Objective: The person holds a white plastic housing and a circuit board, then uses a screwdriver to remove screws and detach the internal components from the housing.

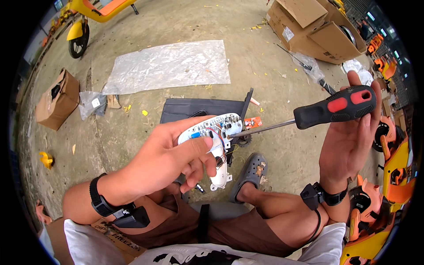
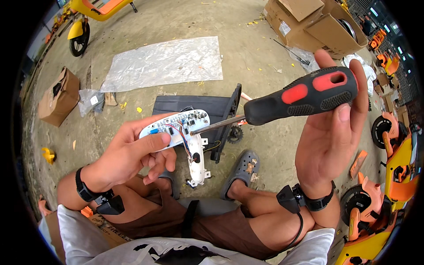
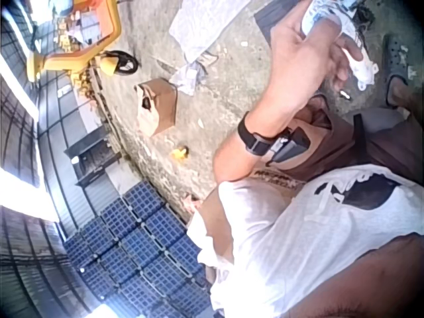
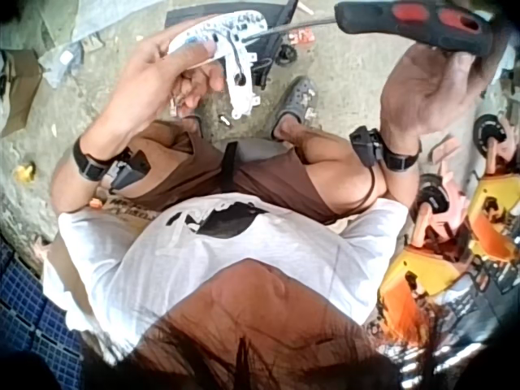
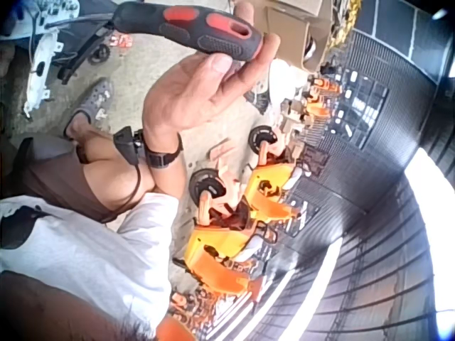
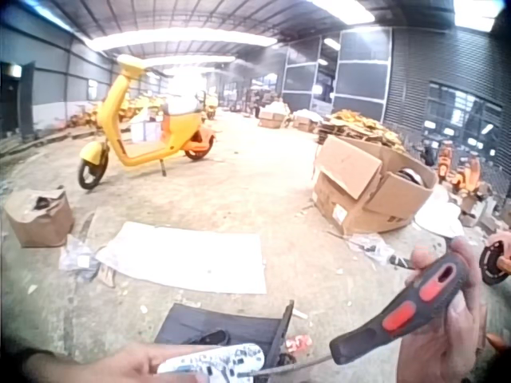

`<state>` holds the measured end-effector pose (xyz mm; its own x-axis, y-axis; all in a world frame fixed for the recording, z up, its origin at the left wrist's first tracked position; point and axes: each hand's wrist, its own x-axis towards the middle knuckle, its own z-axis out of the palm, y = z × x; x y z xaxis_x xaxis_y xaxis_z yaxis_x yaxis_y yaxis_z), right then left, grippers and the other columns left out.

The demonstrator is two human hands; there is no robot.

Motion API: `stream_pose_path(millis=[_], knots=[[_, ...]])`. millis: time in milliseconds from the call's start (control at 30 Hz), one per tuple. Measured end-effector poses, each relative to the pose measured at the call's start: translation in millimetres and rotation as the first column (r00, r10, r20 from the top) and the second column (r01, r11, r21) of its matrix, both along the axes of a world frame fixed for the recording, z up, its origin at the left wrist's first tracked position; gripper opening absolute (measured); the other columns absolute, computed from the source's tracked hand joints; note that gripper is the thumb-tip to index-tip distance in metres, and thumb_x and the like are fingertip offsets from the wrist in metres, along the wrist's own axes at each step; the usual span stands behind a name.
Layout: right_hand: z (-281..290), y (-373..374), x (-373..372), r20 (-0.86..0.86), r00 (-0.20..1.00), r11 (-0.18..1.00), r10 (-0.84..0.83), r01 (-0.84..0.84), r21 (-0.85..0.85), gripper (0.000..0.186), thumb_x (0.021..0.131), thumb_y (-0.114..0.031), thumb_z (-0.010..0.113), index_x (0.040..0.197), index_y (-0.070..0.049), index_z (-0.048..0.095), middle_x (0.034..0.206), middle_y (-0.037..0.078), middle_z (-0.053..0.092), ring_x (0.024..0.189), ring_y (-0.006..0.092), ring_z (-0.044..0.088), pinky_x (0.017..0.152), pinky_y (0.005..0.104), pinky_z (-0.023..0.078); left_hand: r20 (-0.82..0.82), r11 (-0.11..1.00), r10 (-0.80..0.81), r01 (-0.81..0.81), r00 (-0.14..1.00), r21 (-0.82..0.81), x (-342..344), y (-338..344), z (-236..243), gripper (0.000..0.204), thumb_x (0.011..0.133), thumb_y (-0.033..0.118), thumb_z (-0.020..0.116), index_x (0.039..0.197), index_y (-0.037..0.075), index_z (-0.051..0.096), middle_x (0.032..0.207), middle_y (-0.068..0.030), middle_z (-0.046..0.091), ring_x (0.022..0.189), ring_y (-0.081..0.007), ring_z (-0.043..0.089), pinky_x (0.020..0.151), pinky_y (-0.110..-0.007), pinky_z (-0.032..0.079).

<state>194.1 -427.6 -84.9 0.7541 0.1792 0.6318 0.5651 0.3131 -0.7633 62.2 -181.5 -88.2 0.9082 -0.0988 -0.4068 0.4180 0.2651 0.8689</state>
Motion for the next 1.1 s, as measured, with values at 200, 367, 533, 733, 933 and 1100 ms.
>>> stream_pose_path(millis=[200, 367, 533, 733, 933, 1100], knots=[[-5.1, -3.0, 3.5, 0.068, 0.996, 0.998, -0.053, 0.055, -0.021, 0.056, 0.099, -0.036, 0.044, 0.145, -0.009, 0.03, 0.137, 0.021, 0.046, 0.122, 0.0219, 0.049, 0.105, 0.0378, 0.037, -0.008, 0.999, -0.004, 0.004, 1.0, -0.04, 0.0, 4.3, -1.4, 0.042, 0.098, 0.014, 0.049, 0.138, 0.002, 0.044, 0.075, -0.0115, 0.064, 0.047, -0.0102, 0.053, 0.041, -0.022, 0.041], [-1.4, -5.0, -1.0, -0.025, 0.999, 0.998, 0.03, -0.028, 0.062, 0.062, 0.095, -0.039, 0.055, 0.144, -0.009, 0.032, 0.136, 0.021, 0.047, 0.122, 0.0232, 0.049, 0.104, 0.0399, 0.038, 0.006, 0.998, 0.014, -0.014, 1.0, -0.053, 0.2, 3.9, -0.9, 0.043, 0.098, 0.014, 0.048, 0.138, 0.002, 0.043, 0.075, -0.0125, 0.064, 0.047, -0.0106, 0.053, 0.041, -0.022, 0.041], [-5.2, -0.3, 1.0, 0.135, 0.987, 0.995, -0.083, 0.089, -0.038, 0.058, 0.097, -0.038, 0.048, 0.145, -0.009, 0.031, 0.138, 0.022, 0.045, 0.123, 0.0238, 0.049, 0.105, 0.0385, 0.037, 0.015, 0.997, 0.048, -0.046, 0.999, -0.063, -0.5, 5.9, -0.3, 0.043, 0.098, 0.013, 0.047, 0.139, 0.001, 0.042, 0.075, -0.0132, 0.064, 0.047, -0.011, 0.053, 0.04, -0.023, 0.041], [-0.2, -3.7, -1.4, 0.008, 1.0, 0.998, 0.027, -0.027, 0.064, 0.063, 0.095, -0.039, 0.053, 0.145, -0.008, 0.03, 0.138, 0.022, 0.044, 0.12, 0.0236, 0.051, 0.104, 0.0391, 0.038, 0.018, 0.995, 0.061, -0.059, 0.998, -0.083, -0.2, 7.1, 0.5, 0.043, 0.098, 0.013, 0.048, 0.139, 0.002, 0.042, 0.075, -0.0133, 0.064, 0.047, -0.0116, 0.053, 0.04, -0.023, 0.041], [-3.9, -1.2, 2.1, 0.166, 0.985, 0.999, -0.041, 0.04, 0.006, 0.059, 0.096, -0.038, 0.046, 0.145, -0.008, 0.03, 0.14, 0.024, 0.042, 0.119, 0.0239, 0.05, 0.104, 0.039, 0.037, 0.028, 0.994, 0.083, -0.081, 0.996, -0.079, -1.4, 7.2, 1.6, 0.042, 0.098, 0.014, 0.048, 0.138, 0.001, 0.044, 0.075, -0.0129, 0.064, 0.047, -0.0114, 0.052, 0.04, -0.024, 0.042], [-1.3, -2.5, -1.2, 0.044, 0.999, 1.0, 0.01, -0.01, 0.01, 0.061, 0.095, -0.036, 0.052, 0.143, -0.006, 0.03, 0.138, 0.021, 0.044, 0.121, 0.0239, 0.049, 0.105, 0.0396, 0.038, 0.046, 0.993, 0.098, -0.095, 0.994, -0.068, -1.1, 7.3, 1.2, 0.042, 0.098, 0.014, 0.048, 0.138, 0.001, 0.043, 0.075, -0.0117, 0.064, 0.048, -0.0112, 0.052, 0.041, -0.023, 0.043]])
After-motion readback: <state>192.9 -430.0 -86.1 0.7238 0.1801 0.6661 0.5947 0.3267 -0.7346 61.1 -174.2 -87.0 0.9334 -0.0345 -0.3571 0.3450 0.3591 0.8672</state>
